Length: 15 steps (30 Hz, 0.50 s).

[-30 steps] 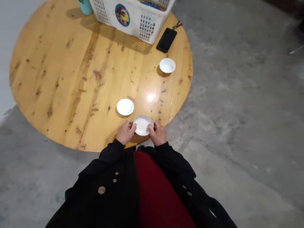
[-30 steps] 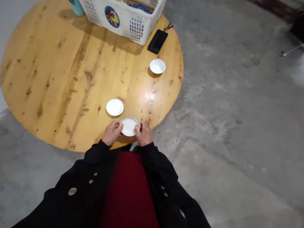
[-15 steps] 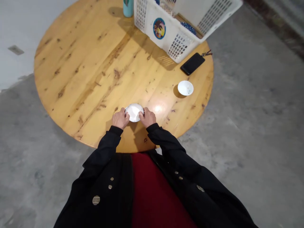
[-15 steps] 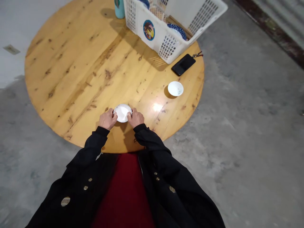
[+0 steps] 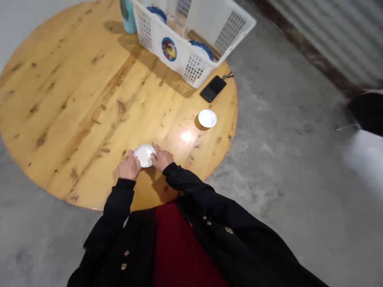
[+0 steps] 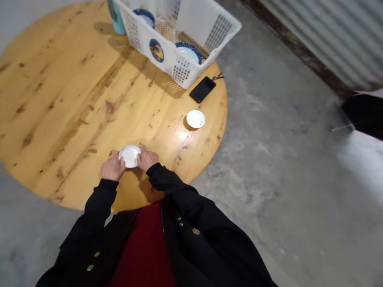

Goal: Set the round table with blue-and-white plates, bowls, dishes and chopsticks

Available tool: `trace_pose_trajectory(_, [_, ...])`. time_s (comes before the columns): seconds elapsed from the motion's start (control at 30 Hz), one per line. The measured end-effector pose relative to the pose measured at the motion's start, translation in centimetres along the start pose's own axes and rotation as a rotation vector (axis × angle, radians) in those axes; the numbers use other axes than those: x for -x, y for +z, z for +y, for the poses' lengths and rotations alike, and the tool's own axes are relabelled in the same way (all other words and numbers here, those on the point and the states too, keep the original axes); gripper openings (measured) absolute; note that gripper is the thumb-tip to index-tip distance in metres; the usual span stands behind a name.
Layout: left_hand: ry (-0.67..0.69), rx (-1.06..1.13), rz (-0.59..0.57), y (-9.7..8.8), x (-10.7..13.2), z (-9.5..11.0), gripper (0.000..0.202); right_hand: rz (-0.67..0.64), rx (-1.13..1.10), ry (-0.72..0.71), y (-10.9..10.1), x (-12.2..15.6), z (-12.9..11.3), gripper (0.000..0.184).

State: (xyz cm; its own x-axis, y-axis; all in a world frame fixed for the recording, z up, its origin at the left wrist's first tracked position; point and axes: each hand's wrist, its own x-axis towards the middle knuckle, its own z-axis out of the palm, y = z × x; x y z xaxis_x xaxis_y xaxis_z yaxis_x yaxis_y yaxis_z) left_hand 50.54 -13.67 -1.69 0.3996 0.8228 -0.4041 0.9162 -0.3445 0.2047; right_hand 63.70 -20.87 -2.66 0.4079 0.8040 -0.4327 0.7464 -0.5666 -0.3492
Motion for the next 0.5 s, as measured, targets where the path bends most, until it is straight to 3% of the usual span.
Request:
trace_pose_trajectory(0.17, [-0.013,-0.014,0.049,-0.3,-0.6,-0.2,0.041,-0.003,-0.054,0.019,-0.2,-0.2,0.5,0.044])
trace_pose_trajectory(0.33, [0.013,0.165,-0.082,0.7,-2.1,-1.6,0.036,-0.013,-0.192,0.014,0.8,-0.6,0.6,0.037])
trace_pose_trajectory(0.5, [0.064,0.253,-0.071,1.7,-1.5,-1.1,0.035,0.027,-0.314,0.08,1.1,0.3,2.0,0.022])
